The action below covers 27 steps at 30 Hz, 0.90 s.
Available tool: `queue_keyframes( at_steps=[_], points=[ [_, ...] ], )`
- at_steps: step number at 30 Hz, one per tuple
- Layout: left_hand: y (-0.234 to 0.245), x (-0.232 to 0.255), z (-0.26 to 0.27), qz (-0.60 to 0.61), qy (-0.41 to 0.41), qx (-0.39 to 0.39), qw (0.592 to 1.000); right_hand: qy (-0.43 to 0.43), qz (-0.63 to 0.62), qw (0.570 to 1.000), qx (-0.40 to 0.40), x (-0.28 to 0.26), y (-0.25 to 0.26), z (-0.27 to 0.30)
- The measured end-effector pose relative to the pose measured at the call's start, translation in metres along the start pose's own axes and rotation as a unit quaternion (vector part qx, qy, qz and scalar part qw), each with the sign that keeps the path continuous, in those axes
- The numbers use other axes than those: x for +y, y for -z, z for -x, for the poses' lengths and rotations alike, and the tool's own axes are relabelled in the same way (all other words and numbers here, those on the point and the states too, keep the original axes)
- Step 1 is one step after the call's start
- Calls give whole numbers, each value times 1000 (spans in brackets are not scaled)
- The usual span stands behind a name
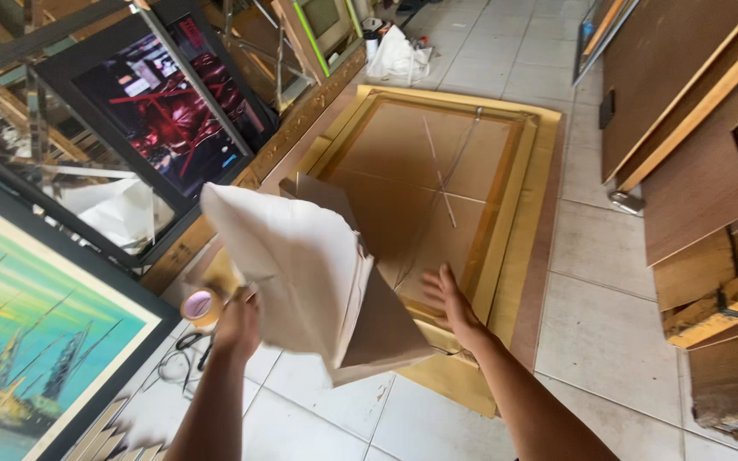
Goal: The person wraps a framed artwork by first folding gold-colored paper around the corners of the frame on the floor, and then spreading a large sheet of white paper over the back of the frame, folding the edges of the white paper underneath the frame.
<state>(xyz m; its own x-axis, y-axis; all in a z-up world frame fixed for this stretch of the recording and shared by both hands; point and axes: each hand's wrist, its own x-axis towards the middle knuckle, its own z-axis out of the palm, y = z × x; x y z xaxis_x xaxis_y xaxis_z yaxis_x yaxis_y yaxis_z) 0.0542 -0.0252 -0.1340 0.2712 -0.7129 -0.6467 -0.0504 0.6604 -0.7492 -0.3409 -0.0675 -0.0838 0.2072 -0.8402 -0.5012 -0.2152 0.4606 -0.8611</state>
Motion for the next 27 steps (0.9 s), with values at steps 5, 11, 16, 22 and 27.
queue_keyframes(
  at_steps=[5, 11, 16, 22, 27],
  points=[
    [69, -77, 106, -973, 31, -169, 151, 230, 27, 968, -102, -98, -78, 103],
    [63, -72, 60, -943, -30, -213, 253, 136, 33, 971, 193, -42, -79, -32],
    [33, -88, 110, -872, -66, -233, 424, 228, -190, 915, 271, -66, -30, -2],
    [-10, -76, 113, -839, -158, -214, 475, 267, -278, 841, 380, -78, 35, 8],
    [21, -97, 78, -892, -213, -213, 337, 240, -312, 838, 378, -140, 1, 69]
  ],
)
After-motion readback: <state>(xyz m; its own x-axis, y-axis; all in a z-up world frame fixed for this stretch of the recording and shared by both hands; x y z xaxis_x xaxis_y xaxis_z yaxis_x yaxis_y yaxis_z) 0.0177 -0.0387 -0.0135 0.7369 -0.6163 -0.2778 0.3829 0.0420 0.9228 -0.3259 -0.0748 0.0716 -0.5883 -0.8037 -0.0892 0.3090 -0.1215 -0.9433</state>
